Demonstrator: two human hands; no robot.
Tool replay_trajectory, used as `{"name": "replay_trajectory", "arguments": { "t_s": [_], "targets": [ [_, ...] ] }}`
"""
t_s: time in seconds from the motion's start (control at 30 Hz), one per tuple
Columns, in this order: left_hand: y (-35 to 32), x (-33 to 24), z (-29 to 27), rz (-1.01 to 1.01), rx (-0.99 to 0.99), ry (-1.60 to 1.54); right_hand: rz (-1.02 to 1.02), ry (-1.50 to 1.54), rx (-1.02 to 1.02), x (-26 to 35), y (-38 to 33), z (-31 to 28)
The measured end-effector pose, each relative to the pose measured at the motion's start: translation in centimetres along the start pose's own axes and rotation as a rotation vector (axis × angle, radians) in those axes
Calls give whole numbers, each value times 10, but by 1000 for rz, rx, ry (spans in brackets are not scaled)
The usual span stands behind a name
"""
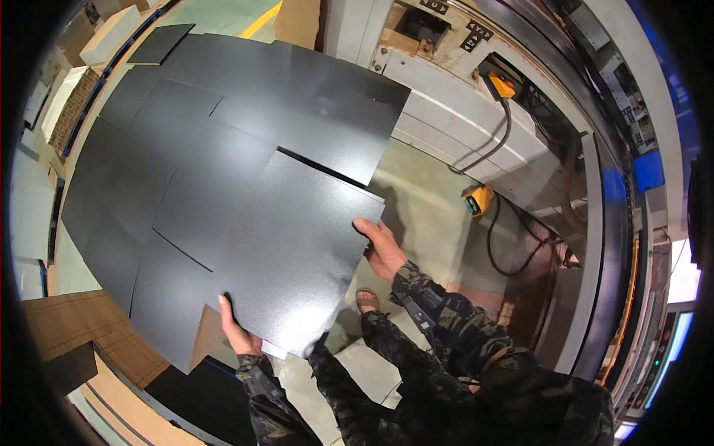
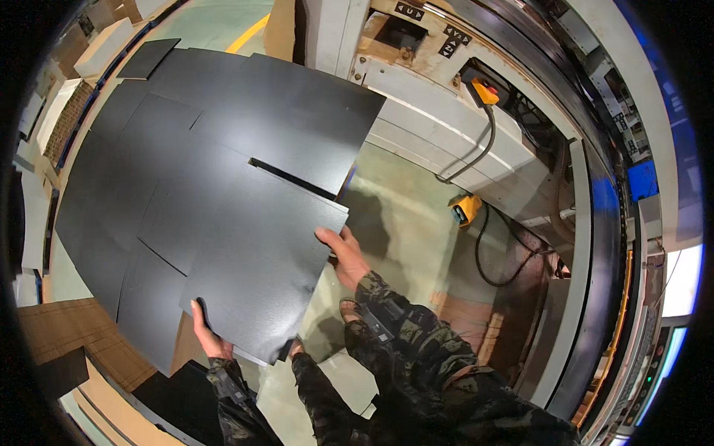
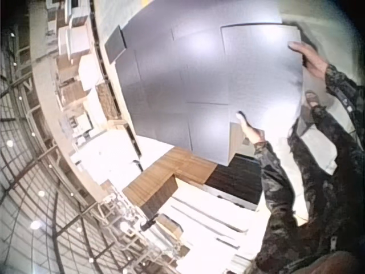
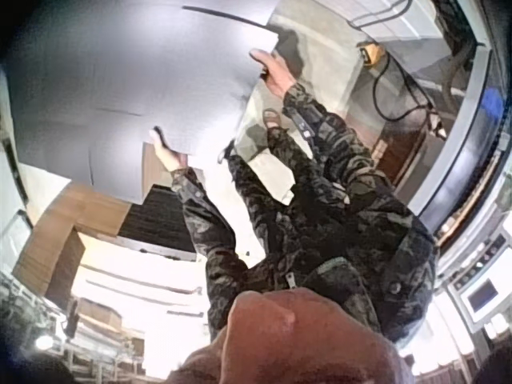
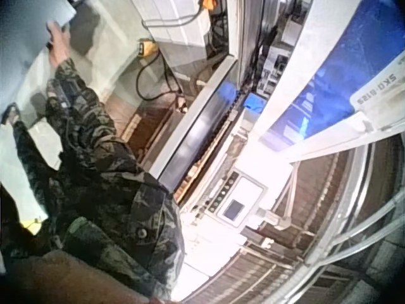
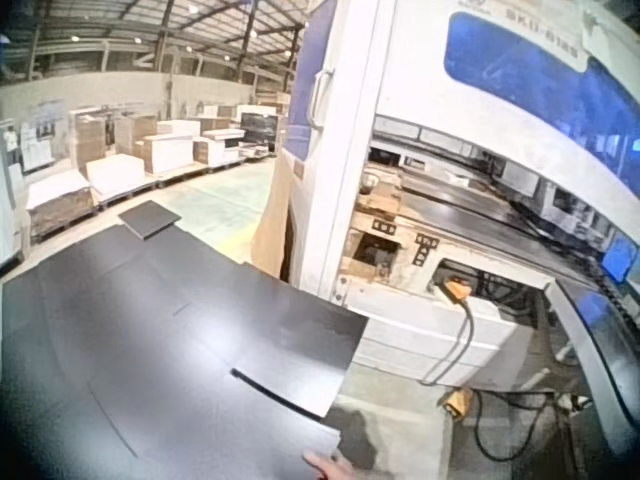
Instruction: The person is trimming and organizing furniture panels in a workshop environment.
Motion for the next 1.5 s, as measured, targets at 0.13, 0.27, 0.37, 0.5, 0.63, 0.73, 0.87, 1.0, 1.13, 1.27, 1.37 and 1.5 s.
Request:
{"name": "replay_trajectory", "arguments": {
  "t_s": [0.13, 0.27, 0.37, 0.5, 0.63, 0.73, 0.87, 1.0, 1.13, 1.27, 1.37, 1.5],
  "targets": [
    [19, -18, 23, -3, 6, 23, 55, 3, -55, -8, 18, 12],
    [44, -32, 24, 33, 18, 241, 27, 65, -16, 19, 34, 19],
    [48, -18, 39, 30, -41, 251, 3, 47, 43, 22, 40, 3],
    [28, -18, -37, -98, -45, -64, 27, 171, -42, -39, 22, -36],
    [-18, 7, -180, -77, -85, 151, 361, -76, -131, -222, -29, -107],
    [-23, 42, -358, -58, -458, 144, 343, -408, 27, -355, -63, -71],
    [18, 92, -479, -49, -615, 268, 682, -185, -5, -468, -34, 11],
    [64, 130, -484, 32, -597, 182, 682, -138, -42, -512, 29, 38],
    [55, 149, -500, -10, -736, 173, 511, -53, 129, -508, 51, 58],
    [39, 156, -486, -32, -667, 92, 453, 65, 102, -515, 48, 58],
    [12, 170, -475, -57, -651, 161, 415, 59, 139, -515, 47, 46],
    [1, 173, -509, -53, -606, 288, 386, -84, 149, -505, 33, 40]
  ]
}}
Point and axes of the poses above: each hand's wrist, its own y-axis towards the middle knuckle, its own z-axis out of the palm, x = y × z, the point moved 9 cm from there along y, towards the middle knuckle, and after that the axes turned 15 degrees about -y, right-handed, at the moved point
